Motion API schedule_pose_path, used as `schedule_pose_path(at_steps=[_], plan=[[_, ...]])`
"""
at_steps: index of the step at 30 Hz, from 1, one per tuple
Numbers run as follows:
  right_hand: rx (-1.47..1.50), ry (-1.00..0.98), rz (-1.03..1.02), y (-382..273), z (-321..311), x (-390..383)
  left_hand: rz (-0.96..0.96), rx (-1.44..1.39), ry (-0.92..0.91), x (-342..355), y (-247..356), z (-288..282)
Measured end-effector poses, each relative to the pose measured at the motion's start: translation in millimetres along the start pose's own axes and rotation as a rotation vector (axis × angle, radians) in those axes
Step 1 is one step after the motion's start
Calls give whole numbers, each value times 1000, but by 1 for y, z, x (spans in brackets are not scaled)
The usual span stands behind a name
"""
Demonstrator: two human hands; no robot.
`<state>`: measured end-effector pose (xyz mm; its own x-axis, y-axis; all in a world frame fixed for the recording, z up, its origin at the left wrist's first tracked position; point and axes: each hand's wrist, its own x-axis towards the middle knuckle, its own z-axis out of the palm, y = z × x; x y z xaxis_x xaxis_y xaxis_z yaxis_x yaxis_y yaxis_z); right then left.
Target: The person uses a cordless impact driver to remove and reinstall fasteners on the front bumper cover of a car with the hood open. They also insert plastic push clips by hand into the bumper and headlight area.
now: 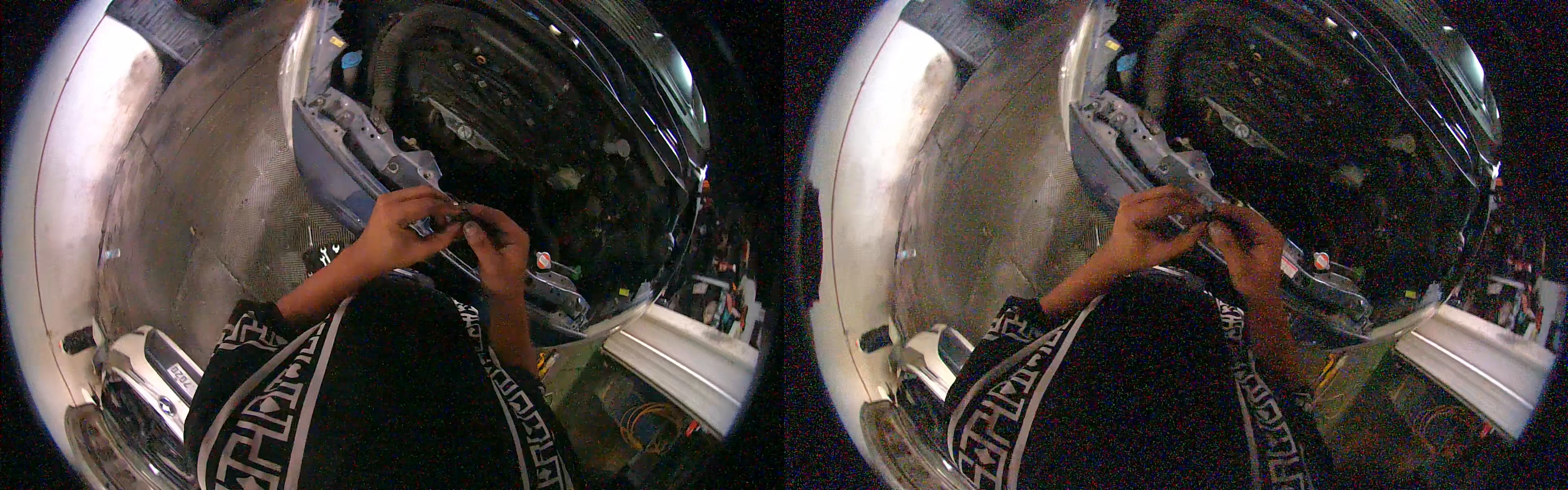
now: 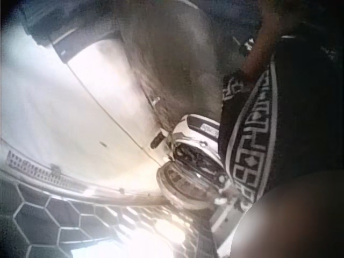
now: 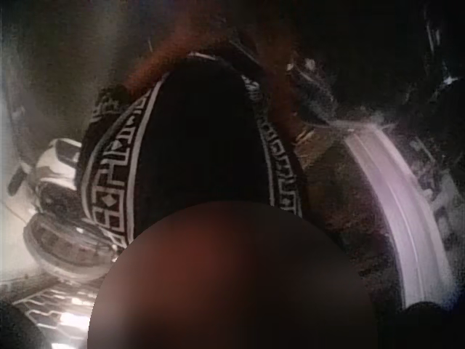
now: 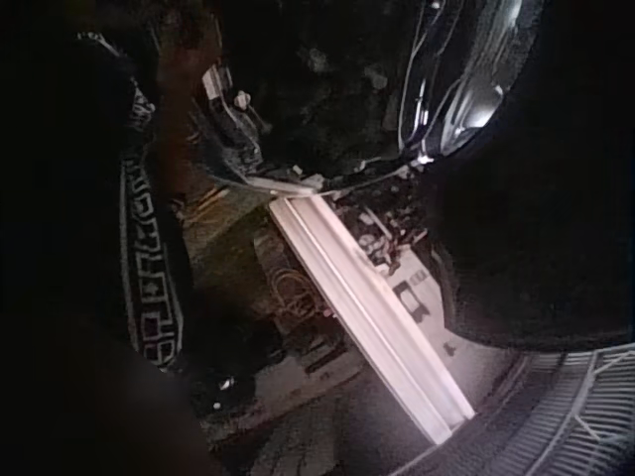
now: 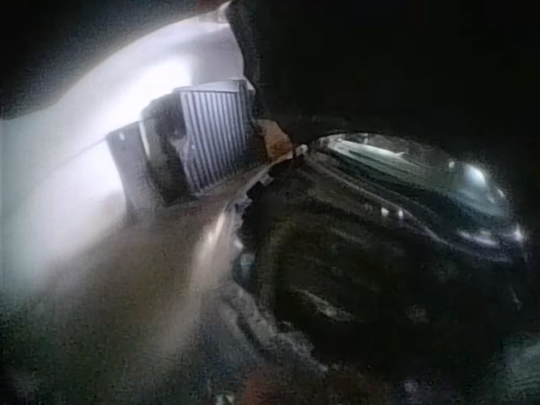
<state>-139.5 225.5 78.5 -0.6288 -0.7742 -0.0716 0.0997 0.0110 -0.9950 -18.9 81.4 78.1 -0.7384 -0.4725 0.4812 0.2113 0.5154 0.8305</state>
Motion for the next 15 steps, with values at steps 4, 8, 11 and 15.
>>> schedule_pose_path(at_steps=[4, 8, 11, 15], plan=[[62, -55, 134, 14, 11, 0, -38, 123, -28, -17, 5, -8], [-68, -171, 92, 28, 22, 4, -50, 269, 107, -37, 16, -13], [-130, -257, 18, 38, 33, 13, -130, 322, 183, -50, 21, -20], [49, -277, 128, 50, 55, 18, -130, 359, 228, -57, 9, -35]])
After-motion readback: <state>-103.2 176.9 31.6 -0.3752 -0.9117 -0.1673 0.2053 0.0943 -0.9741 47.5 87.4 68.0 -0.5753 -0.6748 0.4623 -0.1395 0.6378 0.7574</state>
